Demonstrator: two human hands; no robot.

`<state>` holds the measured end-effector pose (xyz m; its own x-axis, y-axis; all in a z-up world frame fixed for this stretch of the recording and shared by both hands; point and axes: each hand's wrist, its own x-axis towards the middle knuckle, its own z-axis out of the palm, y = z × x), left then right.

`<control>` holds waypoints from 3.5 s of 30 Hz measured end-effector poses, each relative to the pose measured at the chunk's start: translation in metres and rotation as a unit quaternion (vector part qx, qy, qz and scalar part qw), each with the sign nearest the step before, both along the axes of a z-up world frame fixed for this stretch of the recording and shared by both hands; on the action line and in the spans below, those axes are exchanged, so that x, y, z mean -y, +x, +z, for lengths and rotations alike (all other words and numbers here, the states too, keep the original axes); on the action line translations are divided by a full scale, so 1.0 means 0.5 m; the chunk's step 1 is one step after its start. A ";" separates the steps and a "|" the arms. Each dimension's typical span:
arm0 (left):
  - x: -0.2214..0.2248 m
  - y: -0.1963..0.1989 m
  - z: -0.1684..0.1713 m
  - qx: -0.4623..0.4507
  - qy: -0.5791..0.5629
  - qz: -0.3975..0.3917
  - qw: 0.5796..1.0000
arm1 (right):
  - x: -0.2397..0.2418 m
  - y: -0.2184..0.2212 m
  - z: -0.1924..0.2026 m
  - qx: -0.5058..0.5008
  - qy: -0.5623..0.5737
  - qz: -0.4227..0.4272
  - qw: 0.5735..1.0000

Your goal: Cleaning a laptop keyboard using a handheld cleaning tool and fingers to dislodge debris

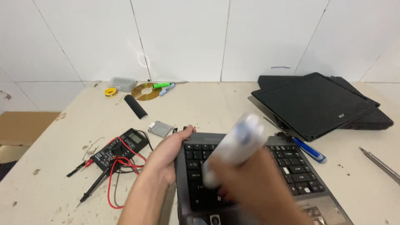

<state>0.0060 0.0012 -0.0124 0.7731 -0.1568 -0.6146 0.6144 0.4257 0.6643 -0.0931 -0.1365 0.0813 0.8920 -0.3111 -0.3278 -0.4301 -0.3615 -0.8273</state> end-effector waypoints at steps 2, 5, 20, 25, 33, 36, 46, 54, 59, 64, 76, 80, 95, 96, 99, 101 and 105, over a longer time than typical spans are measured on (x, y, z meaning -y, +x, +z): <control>-0.004 0.008 -0.007 0.006 0.008 -0.008 1.000 | -0.012 -0.016 -0.005 0.012 0.049 0.070 0.996; 0.000 0.002 -0.010 -0.004 0.012 -0.020 1.000 | 0.005 -0.018 -0.024 0.012 0.043 0.098 0.994; 0.006 -0.014 0.020 -0.023 0.032 0.010 0.999 | 0.030 -0.031 -0.060 0.009 0.132 0.012 0.991; 0.002 -0.002 0.009 -0.006 0.019 -0.007 1.000 | 0.027 -0.033 -0.054 0.061 0.009 0.021 0.998; 0.002 -0.006 0.007 -0.005 0.026 0.001 1.000 | 0.006 -0.043 -0.019 0.008 0.141 0.021 0.990; 0.002 -0.011 0.014 -0.005 0.029 0.007 1.000 | 0.013 -0.039 -0.037 0.031 0.100 0.017 0.994; -0.005 -0.004 -0.007 -0.014 0.017 0.001 1.000 | 0.011 -0.038 -0.057 0.092 0.027 0.073 0.993; -0.003 -0.005 -0.001 -0.017 0.034 -0.008 0.999 | 0.039 -0.016 -0.080 0.083 0.065 0.105 0.989; -0.003 -0.001 0.002 -0.017 0.035 -0.007 0.999 | 0.040 -0.029 -0.028 -0.028 0.001 0.030 0.999; -0.010 0.009 -0.028 -0.022 0.026 -0.054 0.998 | 0.115 -0.019 -0.109 0.027 0.089 0.026 0.995; -0.002 -0.010 0.014 -0.019 0.055 0.002 0.998 | 0.173 -0.004 -0.097 -0.013 -0.022 0.013 1.000; 0.005 -0.014 0.031 -0.036 0.068 0.003 0.997 | 0.198 0.006 -0.100 0.021 0.104 0.028 0.994; 0.036 -0.028 0.065 -0.084 0.100 0.045 0.990 | 0.303 0.014 -0.151 0.021 0.107 -0.047 0.993; 0.039 -0.027 0.064 -0.092 0.104 0.043 0.989 | 0.308 0.015 -0.153 0.021 0.103 -0.046 0.993; 0.046 -0.030 0.063 -0.111 0.113 0.039 0.987 | 0.316 0.013 -0.156 0.024 0.087 -0.043 0.995; 0.052 -0.030 0.068 -0.121 0.117 0.036 0.985 | 0.325 0.014 -0.152 0.028 0.075 -0.041 0.996; 0.053 -0.036 0.083 -0.139 0.126 0.035 0.982 | 0.331 0.015 -0.142 0.038 0.053 -0.032 0.997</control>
